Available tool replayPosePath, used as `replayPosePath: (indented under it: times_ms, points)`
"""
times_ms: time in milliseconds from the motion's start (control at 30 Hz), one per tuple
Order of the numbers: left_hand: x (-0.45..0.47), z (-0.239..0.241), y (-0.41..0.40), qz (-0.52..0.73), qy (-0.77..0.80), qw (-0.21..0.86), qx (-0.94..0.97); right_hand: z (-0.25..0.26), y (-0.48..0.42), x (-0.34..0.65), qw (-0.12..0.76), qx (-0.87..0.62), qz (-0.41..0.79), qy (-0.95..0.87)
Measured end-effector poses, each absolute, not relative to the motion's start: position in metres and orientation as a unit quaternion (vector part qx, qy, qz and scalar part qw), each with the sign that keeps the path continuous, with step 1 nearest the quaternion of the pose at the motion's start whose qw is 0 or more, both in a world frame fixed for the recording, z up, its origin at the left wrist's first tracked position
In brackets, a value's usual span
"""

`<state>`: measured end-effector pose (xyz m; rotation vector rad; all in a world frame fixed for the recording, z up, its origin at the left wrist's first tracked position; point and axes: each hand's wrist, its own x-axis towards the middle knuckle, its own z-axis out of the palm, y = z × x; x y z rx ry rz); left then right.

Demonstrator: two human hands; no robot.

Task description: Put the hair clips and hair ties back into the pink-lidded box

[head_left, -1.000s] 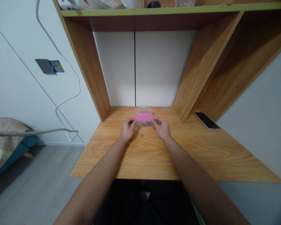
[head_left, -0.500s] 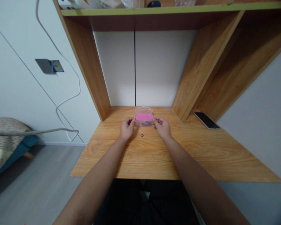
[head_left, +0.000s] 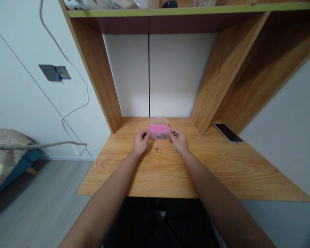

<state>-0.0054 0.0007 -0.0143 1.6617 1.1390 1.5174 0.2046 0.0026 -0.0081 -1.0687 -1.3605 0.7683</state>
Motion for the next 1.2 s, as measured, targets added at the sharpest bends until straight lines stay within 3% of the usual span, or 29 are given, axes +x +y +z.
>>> replayPosePath:
  times_ms: [667,1200]
  points:
    - [0.000,-0.013,-0.011,0.473,0.412,0.285,0.725,-0.009,-0.010,0.199,0.448,-0.417,0.333,-0.717]
    - [0.000,-0.014,-0.013,0.449,0.398,0.272,0.752,-0.014,-0.008,0.199,0.428,-0.428,0.301,-0.737]
